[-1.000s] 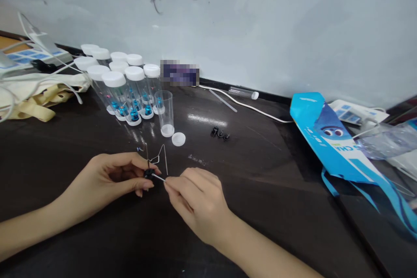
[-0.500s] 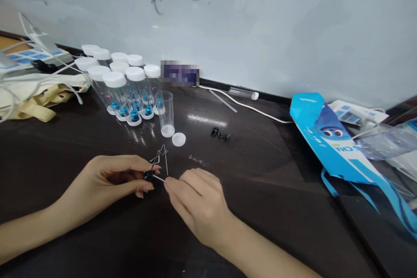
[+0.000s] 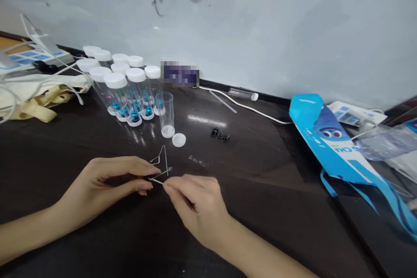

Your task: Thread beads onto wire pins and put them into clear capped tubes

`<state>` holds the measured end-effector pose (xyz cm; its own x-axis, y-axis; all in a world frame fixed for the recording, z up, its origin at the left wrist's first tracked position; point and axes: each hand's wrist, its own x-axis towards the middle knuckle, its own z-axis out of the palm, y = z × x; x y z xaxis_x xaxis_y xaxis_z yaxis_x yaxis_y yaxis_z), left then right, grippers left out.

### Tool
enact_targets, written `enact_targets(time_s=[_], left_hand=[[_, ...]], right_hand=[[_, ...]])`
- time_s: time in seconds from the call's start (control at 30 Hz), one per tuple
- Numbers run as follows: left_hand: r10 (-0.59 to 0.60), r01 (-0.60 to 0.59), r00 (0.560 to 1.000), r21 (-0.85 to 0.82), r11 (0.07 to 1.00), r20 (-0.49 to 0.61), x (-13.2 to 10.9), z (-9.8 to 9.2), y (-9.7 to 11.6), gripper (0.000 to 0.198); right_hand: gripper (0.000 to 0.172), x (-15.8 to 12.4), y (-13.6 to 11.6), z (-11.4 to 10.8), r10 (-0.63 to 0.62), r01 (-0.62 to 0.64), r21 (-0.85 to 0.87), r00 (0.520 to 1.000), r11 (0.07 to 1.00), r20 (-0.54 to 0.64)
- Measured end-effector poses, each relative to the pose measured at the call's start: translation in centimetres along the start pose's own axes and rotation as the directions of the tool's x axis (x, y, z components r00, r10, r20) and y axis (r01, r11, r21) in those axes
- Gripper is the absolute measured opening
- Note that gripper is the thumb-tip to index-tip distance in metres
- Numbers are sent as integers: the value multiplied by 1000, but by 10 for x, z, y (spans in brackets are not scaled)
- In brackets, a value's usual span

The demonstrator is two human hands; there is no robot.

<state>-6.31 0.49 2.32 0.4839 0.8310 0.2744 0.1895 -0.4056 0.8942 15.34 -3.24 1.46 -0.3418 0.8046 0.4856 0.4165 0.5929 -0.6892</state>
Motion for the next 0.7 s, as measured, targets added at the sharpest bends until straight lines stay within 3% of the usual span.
enact_targets(time_s=[0.1,0.2,0.27,0.33,0.43,0.5,0.57,0.63,0.7], left_hand=[[58,-58,998,84,995,7,1,-1,-1,15],[101,-104,995,125,987,27,1,-2,0,16],[109,-113,993,123,986,38,1,-2,1,18],[114,-119,992,115,986,50,0,-2,2,19],[112,-121,990,106,987,83,-1,-2,5,20],[96,-107,989,101,989,108,0,-2,7,19],[64,-76,990,93,993,126,0,-2,8,19],[25,-35,993,80,996,119,2,-1,9,16],[-18,13,996,54,998,87,3,-1,8,13]], right_hand=[[17,3,-5,1,270,-284,187,958,940,97],[21,5,-8,2,504,-562,415,827,715,251],[23,7,-9,2,564,-653,538,748,533,350],[23,8,-9,2,570,-687,611,703,392,424],[22,10,-9,1,566,-710,647,665,278,487],[22,11,-9,1,562,-720,633,660,285,498],[22,11,-9,1,553,-713,593,685,374,475],[19,12,-7,-1,527,-637,512,769,576,362],[14,12,-4,-3,400,-434,322,901,842,168]])
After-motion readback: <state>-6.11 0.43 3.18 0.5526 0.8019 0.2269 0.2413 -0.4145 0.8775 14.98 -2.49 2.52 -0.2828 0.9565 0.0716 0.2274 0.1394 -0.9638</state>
